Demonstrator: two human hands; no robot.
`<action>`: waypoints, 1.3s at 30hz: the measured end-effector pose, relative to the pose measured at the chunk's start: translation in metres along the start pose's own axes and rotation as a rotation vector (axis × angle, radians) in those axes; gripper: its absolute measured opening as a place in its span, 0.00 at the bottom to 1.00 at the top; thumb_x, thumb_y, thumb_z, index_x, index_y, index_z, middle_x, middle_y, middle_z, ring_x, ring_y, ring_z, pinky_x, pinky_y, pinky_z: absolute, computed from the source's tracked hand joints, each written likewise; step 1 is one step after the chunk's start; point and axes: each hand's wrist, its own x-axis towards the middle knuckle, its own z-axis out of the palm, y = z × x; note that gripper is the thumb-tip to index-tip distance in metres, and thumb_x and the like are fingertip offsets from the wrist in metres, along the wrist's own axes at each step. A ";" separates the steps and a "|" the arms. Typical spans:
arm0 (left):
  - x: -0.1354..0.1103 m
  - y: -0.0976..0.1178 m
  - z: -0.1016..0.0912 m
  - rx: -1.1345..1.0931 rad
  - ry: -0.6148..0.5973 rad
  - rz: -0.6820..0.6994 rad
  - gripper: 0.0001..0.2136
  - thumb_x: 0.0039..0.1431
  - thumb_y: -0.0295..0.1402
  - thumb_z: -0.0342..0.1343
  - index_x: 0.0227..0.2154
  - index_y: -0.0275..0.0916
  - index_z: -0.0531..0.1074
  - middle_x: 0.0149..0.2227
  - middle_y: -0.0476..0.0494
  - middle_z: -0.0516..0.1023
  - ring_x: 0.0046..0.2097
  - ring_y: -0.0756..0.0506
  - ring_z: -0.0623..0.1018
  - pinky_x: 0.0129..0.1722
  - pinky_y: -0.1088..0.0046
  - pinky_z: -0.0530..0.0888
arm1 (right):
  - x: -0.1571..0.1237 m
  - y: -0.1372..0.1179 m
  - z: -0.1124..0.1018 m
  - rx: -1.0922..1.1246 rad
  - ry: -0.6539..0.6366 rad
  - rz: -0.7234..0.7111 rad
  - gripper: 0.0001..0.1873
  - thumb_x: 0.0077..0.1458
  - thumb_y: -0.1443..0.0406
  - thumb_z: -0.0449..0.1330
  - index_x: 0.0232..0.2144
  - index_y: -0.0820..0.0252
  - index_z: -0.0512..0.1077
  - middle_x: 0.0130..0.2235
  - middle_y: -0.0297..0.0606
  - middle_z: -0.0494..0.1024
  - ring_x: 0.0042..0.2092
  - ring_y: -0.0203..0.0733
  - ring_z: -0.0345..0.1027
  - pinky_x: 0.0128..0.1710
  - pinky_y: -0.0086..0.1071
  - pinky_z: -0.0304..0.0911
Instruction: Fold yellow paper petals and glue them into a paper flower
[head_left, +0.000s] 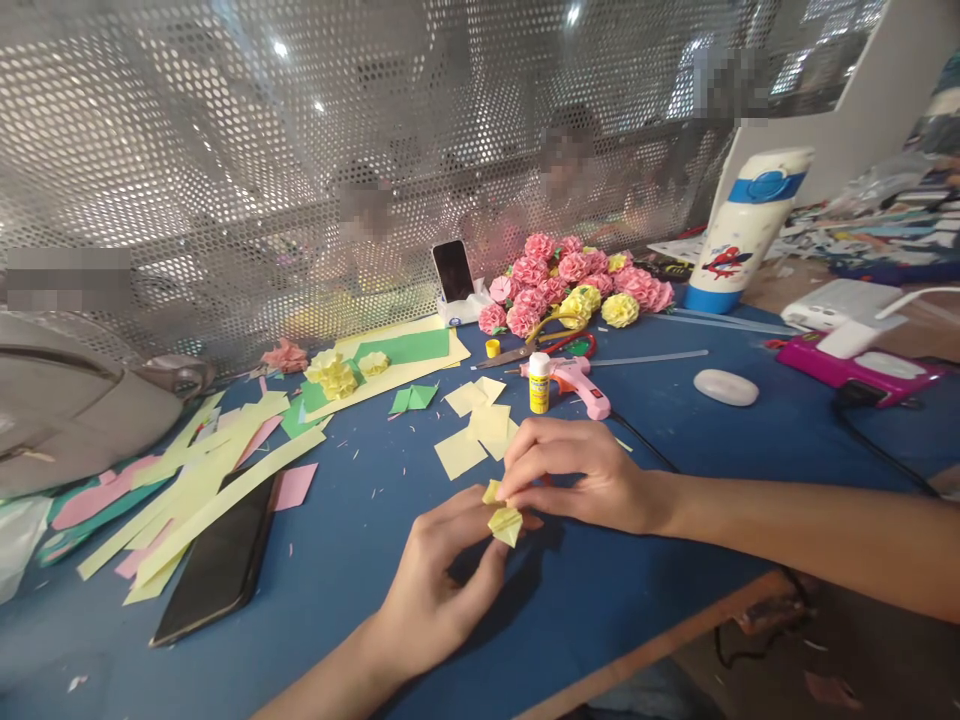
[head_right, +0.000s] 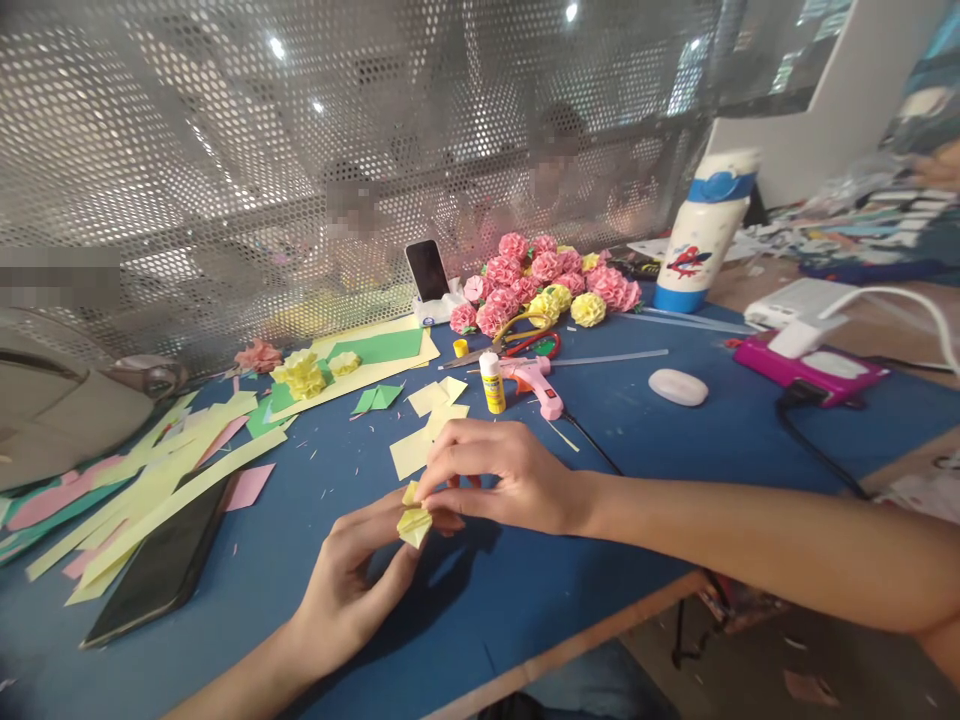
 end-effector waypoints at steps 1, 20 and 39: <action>-0.001 0.000 0.000 0.006 -0.002 0.011 0.12 0.66 0.27 0.47 0.42 0.40 0.77 0.37 0.42 0.78 0.39 0.45 0.76 0.44 0.71 0.71 | 0.000 -0.001 0.000 0.047 0.002 0.042 0.05 0.62 0.66 0.61 0.38 0.61 0.77 0.35 0.39 0.75 0.36 0.36 0.70 0.36 0.29 0.67; -0.003 -0.004 0.000 0.255 -0.028 0.148 0.11 0.64 0.23 0.46 0.42 0.37 0.71 0.33 0.42 0.70 0.37 0.45 0.72 0.38 0.71 0.69 | 0.004 -0.003 0.005 0.381 -0.070 0.581 0.08 0.54 0.62 0.66 0.31 0.62 0.73 0.32 0.34 0.74 0.33 0.33 0.68 0.31 0.25 0.62; -0.005 -0.012 -0.006 -0.426 0.047 -0.197 0.19 0.69 0.41 0.45 0.22 0.38 0.60 0.26 0.49 0.61 0.31 0.48 0.60 0.33 0.71 0.57 | 0.003 -0.005 0.006 0.619 -0.132 0.649 0.12 0.62 0.58 0.60 0.40 0.61 0.69 0.32 0.31 0.68 0.31 0.31 0.63 0.26 0.23 0.57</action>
